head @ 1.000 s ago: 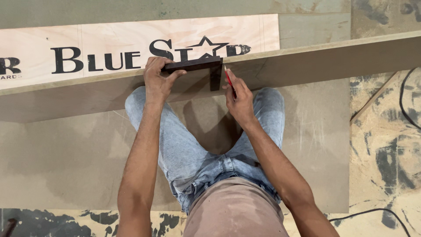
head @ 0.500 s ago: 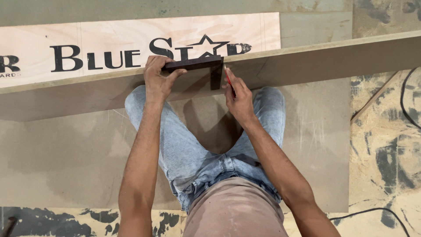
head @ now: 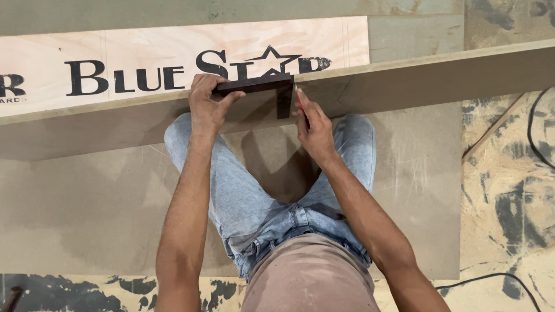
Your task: The person sits on the floor and uses a try square and a red pencil to mark straight lines on a long piece of plywood. They repeatedly position the square at different points along the board and draw lines to prepare for cutting.
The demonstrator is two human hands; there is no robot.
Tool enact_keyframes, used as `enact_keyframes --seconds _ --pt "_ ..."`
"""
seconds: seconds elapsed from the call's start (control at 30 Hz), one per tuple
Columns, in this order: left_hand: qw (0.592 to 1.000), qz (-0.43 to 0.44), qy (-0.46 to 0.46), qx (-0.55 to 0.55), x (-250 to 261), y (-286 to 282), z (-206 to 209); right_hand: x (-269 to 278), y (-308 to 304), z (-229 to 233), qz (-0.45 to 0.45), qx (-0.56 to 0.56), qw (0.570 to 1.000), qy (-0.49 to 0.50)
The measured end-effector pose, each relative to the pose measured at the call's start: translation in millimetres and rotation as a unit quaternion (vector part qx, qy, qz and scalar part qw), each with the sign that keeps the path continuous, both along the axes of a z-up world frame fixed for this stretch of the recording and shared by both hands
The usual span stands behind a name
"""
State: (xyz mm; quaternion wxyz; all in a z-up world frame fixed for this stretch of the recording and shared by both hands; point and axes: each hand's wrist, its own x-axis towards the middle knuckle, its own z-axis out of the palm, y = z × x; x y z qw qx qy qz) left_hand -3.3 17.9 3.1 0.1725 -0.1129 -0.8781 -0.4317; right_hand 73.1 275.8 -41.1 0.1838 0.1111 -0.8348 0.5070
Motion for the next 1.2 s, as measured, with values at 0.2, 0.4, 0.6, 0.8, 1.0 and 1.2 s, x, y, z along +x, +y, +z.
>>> enact_keyframes --seconds 0.2,0.4,0.6,0.8,1.0,1.2 --pt "1.0 0.002 -0.007 0.001 3 0 1 0 1 -16 0.005 0.037 0.999 -0.003" --pt "1.0 0.003 -0.006 0.008 1 1 0 9 10 -77 0.025 0.091 0.989 -0.117" --pt "1.0 -0.004 0.004 0.001 4 2 -1 6 7 -93 0.028 0.157 0.977 -0.141" --pt "1.0 0.001 0.002 0.004 3 1 -1 -5 13 16 0.011 0.153 0.983 -0.105" --pt "1.0 -0.006 0.016 -0.011 3 -5 -2 -14 19 76 -0.082 0.006 0.997 -0.009" --pt "0.999 -0.009 -0.036 0.004 2 -15 1 12 9 -7 -0.116 -0.12 0.982 -0.091"
